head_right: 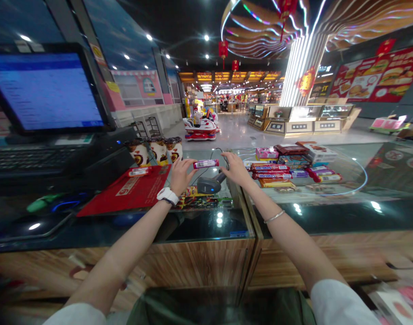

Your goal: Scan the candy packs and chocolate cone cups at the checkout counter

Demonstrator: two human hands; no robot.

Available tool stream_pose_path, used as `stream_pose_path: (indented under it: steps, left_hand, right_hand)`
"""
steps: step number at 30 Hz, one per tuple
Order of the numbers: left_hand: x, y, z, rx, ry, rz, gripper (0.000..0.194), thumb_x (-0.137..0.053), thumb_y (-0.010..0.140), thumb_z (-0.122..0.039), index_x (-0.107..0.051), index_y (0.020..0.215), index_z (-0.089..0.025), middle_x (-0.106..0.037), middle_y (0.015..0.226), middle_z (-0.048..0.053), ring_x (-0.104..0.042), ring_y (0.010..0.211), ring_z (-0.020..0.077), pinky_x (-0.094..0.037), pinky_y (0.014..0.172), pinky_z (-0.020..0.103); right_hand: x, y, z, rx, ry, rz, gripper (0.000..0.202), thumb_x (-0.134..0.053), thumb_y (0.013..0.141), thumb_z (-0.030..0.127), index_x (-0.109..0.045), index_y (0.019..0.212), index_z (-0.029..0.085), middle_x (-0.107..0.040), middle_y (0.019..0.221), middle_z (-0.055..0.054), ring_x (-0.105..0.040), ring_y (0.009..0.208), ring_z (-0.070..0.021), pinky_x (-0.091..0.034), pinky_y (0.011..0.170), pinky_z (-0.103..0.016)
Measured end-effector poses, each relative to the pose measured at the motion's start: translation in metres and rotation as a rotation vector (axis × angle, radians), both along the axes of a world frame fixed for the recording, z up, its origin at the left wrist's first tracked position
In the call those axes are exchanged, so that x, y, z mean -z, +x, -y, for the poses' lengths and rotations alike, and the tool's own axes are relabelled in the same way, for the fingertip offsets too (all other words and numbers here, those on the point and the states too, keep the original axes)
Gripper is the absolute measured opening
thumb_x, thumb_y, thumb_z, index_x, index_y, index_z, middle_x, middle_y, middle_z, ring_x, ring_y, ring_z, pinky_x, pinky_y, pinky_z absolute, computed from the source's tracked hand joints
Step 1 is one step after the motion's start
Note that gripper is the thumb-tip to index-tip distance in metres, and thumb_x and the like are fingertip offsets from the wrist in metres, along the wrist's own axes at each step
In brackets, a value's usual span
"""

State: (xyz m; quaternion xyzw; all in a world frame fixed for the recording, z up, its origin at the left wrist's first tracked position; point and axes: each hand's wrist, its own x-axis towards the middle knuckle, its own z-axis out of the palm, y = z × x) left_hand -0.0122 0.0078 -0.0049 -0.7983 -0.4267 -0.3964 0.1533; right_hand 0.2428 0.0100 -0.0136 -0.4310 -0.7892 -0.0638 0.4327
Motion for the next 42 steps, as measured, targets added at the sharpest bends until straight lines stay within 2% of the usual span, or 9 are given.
stream_pose_path:
  steps: [3,7,12,20,31,34,36,39,42]
  left_hand:
    - [0.001,-0.008,-0.007,-0.044,-0.016,0.042,0.023,-0.063,0.089,-0.027,-0.063,0.113,-0.025,-0.071,0.115,0.004,-0.063,0.112,0.0220,-0.030,0.117,0.043]
    - [0.003,-0.016,-0.016,-0.095,-0.040,0.085,0.023,-0.063,0.088,-0.026,-0.064,0.111,-0.025,-0.071,0.116,0.004,-0.063,0.112,0.0225,-0.030,0.116,0.044]
    - [0.006,-0.021,-0.022,-0.121,-0.065,0.093,0.023,-0.066,0.087,-0.026,-0.065,0.110,-0.025,-0.072,0.115,0.005,-0.064,0.110,0.0238,-0.032,0.115,0.045]
    - [0.009,-0.025,-0.028,-0.132,-0.069,0.087,0.022,-0.065,0.087,-0.026,-0.064,0.109,-0.025,-0.072,0.112,0.004,-0.064,0.108,0.0231,-0.032,0.116,0.044]
    - [0.010,-0.028,-0.031,-0.156,-0.075,0.140,0.020,-0.065,0.086,-0.023,-0.065,0.106,-0.026,-0.072,0.109,0.005,-0.064,0.110,0.0241,-0.033,0.115,0.047]
    - [0.011,-0.029,-0.031,-0.160,-0.086,0.140,0.021,-0.066,0.085,-0.023,-0.064,0.106,-0.025,-0.072,0.110,0.005,-0.064,0.110,0.0236,-0.033,0.115,0.046]
    - [0.011,-0.029,-0.030,-0.167,-0.093,0.142,0.021,-0.067,0.085,-0.023,-0.064,0.106,-0.025,-0.071,0.110,0.005,-0.063,0.111,0.0236,-0.033,0.115,0.045]
    - [0.010,-0.029,-0.028,-0.181,-0.094,0.155,0.022,-0.066,0.085,-0.022,-0.065,0.106,-0.026,-0.072,0.111,0.005,-0.063,0.111,0.0242,-0.034,0.113,0.046]
    - [0.010,-0.029,-0.026,-0.199,-0.099,0.166,0.022,-0.066,0.085,-0.022,-0.065,0.107,-0.025,-0.072,0.111,0.006,-0.063,0.112,0.0248,-0.035,0.112,0.046]
  right_hand:
    - [0.001,0.010,-0.003,-0.092,-0.148,0.075,0.037,-0.060,0.078,0.014,-0.059,0.116,0.016,-0.067,0.114,-0.013,-0.062,0.110,-0.0278,-0.048,0.099,-0.045]
    - [0.010,0.007,-0.002,-0.244,-0.282,0.213,0.056,-0.056,0.072,0.005,-0.057,0.126,0.016,-0.064,0.126,-0.013,-0.060,0.119,-0.0258,-0.046,0.104,-0.043]
    - [0.022,-0.008,-0.005,-0.400,-0.329,0.342,0.070,-0.056,0.067,0.001,-0.053,0.135,0.017,-0.062,0.132,-0.013,-0.059,0.120,-0.0254,-0.045,0.105,-0.043]
    - [0.025,-0.011,-0.005,-0.445,-0.296,0.359,0.066,-0.050,0.065,-0.002,-0.058,0.129,0.013,-0.063,0.127,-0.015,-0.059,0.120,-0.0248,-0.044,0.106,-0.044]
    - [0.007,-0.015,0.010,-0.299,-0.189,-0.035,0.040,-0.058,0.087,0.036,-0.056,0.122,0.016,-0.064,0.121,-0.014,-0.061,0.111,-0.0277,-0.048,0.099,-0.045]
    - [0.000,-0.015,0.018,-0.234,-0.191,-0.129,0.041,-0.055,0.088,0.046,-0.059,0.116,0.016,-0.069,0.107,-0.011,-0.064,0.100,-0.0273,-0.051,0.091,-0.043]
    - [-0.004,-0.017,0.024,-0.193,-0.251,-0.166,0.040,-0.055,0.088,0.052,-0.061,0.108,0.018,-0.070,0.083,-0.005,-0.066,0.078,-0.0239,-0.053,0.078,-0.038]
    - [-0.009,-0.021,0.033,-0.167,-0.409,-0.188,0.040,-0.056,0.086,0.058,-0.061,0.096,0.020,-0.058,0.052,0.004,-0.057,0.050,-0.0180,-0.049,0.058,-0.030]
    - [-0.011,-0.027,0.038,-0.151,-0.487,-0.200,0.040,-0.057,0.084,0.061,-0.058,0.085,0.021,-0.053,0.044,0.006,-0.054,0.042,-0.0164,-0.044,0.049,-0.027]
